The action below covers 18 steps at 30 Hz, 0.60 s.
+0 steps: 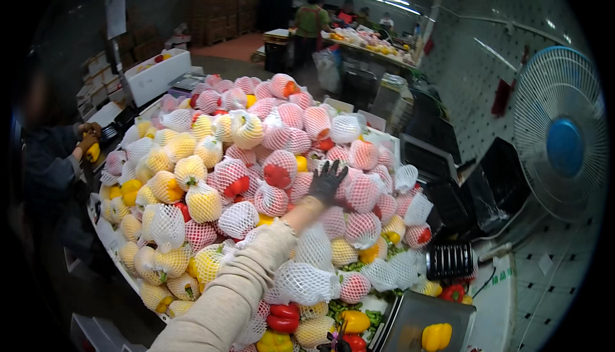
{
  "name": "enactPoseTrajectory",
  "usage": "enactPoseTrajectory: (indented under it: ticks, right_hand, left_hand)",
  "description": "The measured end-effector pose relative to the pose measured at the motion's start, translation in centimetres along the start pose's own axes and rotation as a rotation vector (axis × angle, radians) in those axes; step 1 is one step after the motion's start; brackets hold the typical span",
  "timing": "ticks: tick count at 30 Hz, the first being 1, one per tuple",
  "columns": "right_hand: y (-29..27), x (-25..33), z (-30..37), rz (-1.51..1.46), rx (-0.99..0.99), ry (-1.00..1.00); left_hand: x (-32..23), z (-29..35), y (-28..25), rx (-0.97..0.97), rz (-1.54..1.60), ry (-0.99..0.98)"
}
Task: The person repeatedly picks bell peppers from a large pile, uses scissors to trim the stems, and places the peppers on a digital scale. The person handles red and yellow bell peppers one at a time, trimming each before weighing.
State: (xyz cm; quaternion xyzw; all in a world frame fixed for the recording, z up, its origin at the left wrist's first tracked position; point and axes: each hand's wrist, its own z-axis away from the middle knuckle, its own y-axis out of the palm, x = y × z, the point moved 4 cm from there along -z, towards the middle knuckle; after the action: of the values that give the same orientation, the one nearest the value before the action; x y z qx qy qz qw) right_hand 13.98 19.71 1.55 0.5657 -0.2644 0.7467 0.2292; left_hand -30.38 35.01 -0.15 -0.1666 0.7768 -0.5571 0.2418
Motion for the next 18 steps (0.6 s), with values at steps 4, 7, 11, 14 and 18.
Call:
enactPoseTrajectory:
  ticks: [4,7,11,14,18]
  right_hand:
    - [-1.7,-0.3,-0.5,0.766,-0.223,-0.425]
    - [-2.9,-2.3,-1.5,0.397,-0.165,-0.202]
    - [-3.4,-4.5,-2.0,0.186,-0.109,-0.06]
    - [-2.8,-2.6,-1.6,-0.324,-0.066,0.218]
    - [-1.8,0.3,-4.4,-0.152,0.068,-0.206]
  left_hand:
    - [-0.1,-1.2,0.5,-0.125,-0.022,-0.03]
    - [1.0,0.6,-2.2,-0.202,0.067,-0.023]
    - [1.7,4.1,-7.8,-0.164,0.378,-0.158]
    - [0.2,7.1,-11.9,-0.091,0.975,-0.147]
    - [-0.4,15.3,-13.4,0.238,1.96,-0.243]
